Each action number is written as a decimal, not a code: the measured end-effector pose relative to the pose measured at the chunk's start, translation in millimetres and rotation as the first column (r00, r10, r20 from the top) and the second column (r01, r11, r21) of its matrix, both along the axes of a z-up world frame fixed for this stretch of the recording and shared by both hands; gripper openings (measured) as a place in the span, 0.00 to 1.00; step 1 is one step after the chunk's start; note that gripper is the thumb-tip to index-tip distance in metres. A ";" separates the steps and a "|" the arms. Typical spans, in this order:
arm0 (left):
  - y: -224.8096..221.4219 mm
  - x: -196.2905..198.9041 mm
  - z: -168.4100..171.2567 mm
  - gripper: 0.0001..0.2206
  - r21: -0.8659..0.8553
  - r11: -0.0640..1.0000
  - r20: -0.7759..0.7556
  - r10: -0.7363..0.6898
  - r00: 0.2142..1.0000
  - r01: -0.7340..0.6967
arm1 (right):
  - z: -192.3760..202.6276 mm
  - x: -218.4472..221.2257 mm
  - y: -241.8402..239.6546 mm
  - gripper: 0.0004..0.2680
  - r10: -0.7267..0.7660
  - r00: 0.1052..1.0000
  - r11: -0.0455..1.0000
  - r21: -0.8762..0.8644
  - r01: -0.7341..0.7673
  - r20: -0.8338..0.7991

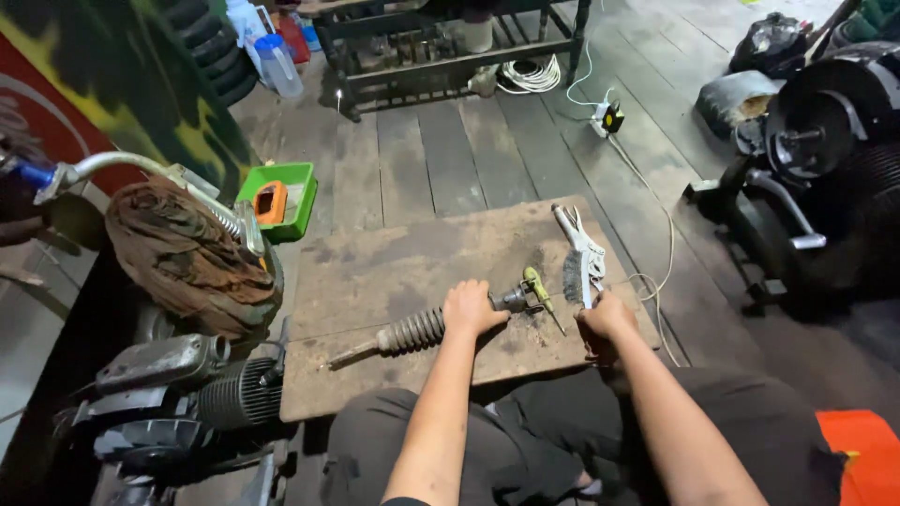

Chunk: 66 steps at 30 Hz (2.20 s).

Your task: Cleaning a motorcycle shock absorber using a wire brush and a small pick tool

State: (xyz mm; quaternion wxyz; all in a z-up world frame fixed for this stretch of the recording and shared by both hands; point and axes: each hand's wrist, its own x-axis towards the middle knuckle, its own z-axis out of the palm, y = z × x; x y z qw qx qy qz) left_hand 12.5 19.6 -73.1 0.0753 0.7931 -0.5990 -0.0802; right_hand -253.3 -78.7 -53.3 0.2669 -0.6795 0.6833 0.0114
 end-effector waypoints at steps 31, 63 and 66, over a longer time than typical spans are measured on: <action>-0.9 -16.5 51.9 0.32 0.236 0.971 0.059 0.010 0.998 -0.023 | 50.6 -16.9 58.8 0.18 0.089 0.824 0.996 -0.069 -0.060 0.559; -0.8 -9.5 25.2 0.31 0.133 0.991 -0.017 -0.021 1.000 0.023 | 68.2 26.8 135.9 0.20 0.307 0.952 0.922 -0.244 -0.300 -0.008; -7.6 -9.3 18.2 0.31 0.141 0.990 0.060 -0.038 0.997 0.029 | 54.8 41.3 120.2 0.21 0.293 0.955 0.931 -0.243 -0.273 0.050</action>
